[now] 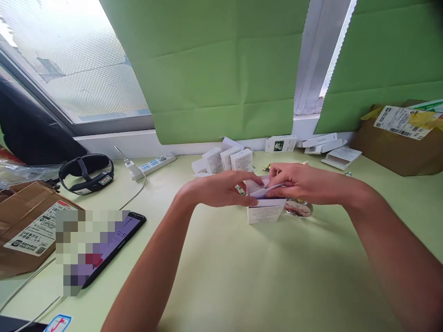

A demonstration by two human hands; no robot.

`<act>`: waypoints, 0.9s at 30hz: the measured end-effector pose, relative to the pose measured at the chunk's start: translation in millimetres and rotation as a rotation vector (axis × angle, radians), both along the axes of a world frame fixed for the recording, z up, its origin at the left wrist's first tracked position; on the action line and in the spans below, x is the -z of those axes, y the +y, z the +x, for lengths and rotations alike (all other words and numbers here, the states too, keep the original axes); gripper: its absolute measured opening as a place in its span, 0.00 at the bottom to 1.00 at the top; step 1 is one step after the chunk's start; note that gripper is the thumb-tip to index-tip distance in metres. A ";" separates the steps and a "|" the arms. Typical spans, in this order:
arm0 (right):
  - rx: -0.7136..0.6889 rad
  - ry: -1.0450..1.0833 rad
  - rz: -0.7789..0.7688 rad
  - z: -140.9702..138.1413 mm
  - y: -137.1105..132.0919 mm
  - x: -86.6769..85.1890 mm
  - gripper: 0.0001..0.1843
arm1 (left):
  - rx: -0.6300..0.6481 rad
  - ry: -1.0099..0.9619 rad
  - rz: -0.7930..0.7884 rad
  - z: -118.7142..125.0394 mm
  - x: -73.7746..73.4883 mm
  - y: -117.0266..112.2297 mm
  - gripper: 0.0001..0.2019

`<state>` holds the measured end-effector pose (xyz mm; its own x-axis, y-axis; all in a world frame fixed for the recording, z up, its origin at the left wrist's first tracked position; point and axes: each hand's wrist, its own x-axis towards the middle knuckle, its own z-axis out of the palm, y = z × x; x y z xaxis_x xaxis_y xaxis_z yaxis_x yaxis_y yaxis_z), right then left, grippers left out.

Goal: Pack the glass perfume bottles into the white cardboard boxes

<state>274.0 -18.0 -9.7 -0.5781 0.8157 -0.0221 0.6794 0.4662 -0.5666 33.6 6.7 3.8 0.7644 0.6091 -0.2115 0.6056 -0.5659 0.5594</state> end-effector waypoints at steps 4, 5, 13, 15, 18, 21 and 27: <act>0.014 -0.096 0.073 -1.7 0.7 2.7 0.21 | 0.021 0.021 0.012 2.1 2.4 1.3 0.22; 0.017 -0.096 0.076 -2.4 0.8 3.2 0.21 | 0.025 0.029 0.018 2.3 3.0 2.0 0.22; -0.049 -0.007 0.041 -4.4 5.8 12.0 0.19 | 0.064 0.040 0.064 3.5 5.1 2.8 0.22; -0.022 -0.008 0.001 -4.2 6.9 13.6 0.20 | 0.059 0.044 0.069 5.3 5.7 1.6 0.20; 0.021 -0.028 -0.031 -4.9 8.7 15.3 0.20 | 0.071 0.038 0.092 8.7 8.2 1.2 0.19; 0.029 -0.082 -0.028 -8.1 11.1 17.2 0.21 | 0.092 0.033 0.122 11.4 11.5 2.3 0.17; 0.074 -0.180 -0.029 -14.0 13.4 20.3 0.21 | 0.077 0.056 0.141 13.4 13.6 2.5 0.14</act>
<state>260.0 -4.6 -30.0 -0.5009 0.8534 -0.1439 0.8031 0.3963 -0.4450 46.9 9.2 -9.9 0.7995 0.5756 -0.1717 0.5854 -0.6827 0.4374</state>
